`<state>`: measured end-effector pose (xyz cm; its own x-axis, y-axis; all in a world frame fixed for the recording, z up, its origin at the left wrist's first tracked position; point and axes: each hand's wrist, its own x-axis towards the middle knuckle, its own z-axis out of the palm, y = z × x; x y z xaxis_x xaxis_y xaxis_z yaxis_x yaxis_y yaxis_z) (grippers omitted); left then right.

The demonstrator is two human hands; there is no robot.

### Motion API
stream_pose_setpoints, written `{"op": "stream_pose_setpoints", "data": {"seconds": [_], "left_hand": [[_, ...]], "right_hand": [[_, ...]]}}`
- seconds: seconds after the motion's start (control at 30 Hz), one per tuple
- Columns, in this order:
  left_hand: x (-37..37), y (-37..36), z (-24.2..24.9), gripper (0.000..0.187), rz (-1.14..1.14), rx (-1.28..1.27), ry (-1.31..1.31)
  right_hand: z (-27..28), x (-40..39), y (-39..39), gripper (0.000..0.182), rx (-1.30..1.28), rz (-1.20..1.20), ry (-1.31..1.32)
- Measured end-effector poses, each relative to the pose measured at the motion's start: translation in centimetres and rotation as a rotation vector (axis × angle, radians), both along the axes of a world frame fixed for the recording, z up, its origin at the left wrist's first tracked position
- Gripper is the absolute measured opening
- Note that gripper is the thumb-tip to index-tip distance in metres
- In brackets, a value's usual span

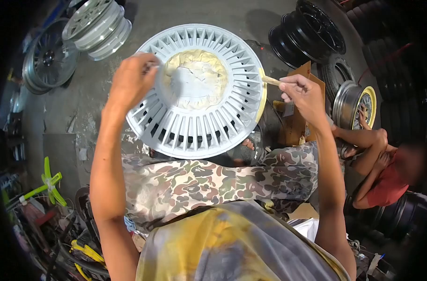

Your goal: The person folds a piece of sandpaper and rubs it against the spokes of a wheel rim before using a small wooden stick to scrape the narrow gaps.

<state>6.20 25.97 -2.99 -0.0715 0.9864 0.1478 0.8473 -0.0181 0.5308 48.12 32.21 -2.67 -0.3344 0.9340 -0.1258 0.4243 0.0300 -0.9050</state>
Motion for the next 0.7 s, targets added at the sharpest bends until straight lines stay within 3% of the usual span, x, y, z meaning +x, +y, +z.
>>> {"op": "stream_pose_setpoints", "data": {"seconds": [0.1,0.2,0.27,0.33,0.5,0.57,0.63,0.7], "left_hand": [[-5.4,-0.6,-2.8,0.022,0.171,-0.025,-0.020],[-9.9,-2.0,-6.6,0.031,0.349,-0.137,0.170],[-11.0,-3.1,-7.6,0.049,0.327,-0.681,0.203],[-10.2,-4.8,-9.1,0.066,0.383,-0.782,-0.501],[-7.0,-4.8,-9.9,0.071,0.488,-0.713,-0.661],[-7.5,-3.7,-10.0,0.073,0.518,-0.658,-0.682],[-8.6,-2.3,-10.6,0.072,0.490,-0.656,-0.391],[-9.7,-0.4,-10.7,0.075,0.465,-0.550,-0.364]], "right_hand": [[-4.3,0.0,0.9,0.021,-0.008,-0.026,0.048],[-8.1,-1.4,1.9,0.018,0.182,-0.059,0.070],[-8.5,-2.6,1.8,0.018,0.296,-0.009,-0.052],[-8.4,-4.1,1.3,0.019,0.439,0.066,-0.355],[-9.7,-5.6,0.3,0.016,0.589,0.069,-0.469],[-10.0,-6.4,-0.4,0.016,0.624,-0.048,-0.459],[-9.4,-7.5,-2.3,0.017,0.577,-0.070,-0.469],[-8.8,-8.6,-5.8,0.018,0.453,-0.160,-0.439]]}}
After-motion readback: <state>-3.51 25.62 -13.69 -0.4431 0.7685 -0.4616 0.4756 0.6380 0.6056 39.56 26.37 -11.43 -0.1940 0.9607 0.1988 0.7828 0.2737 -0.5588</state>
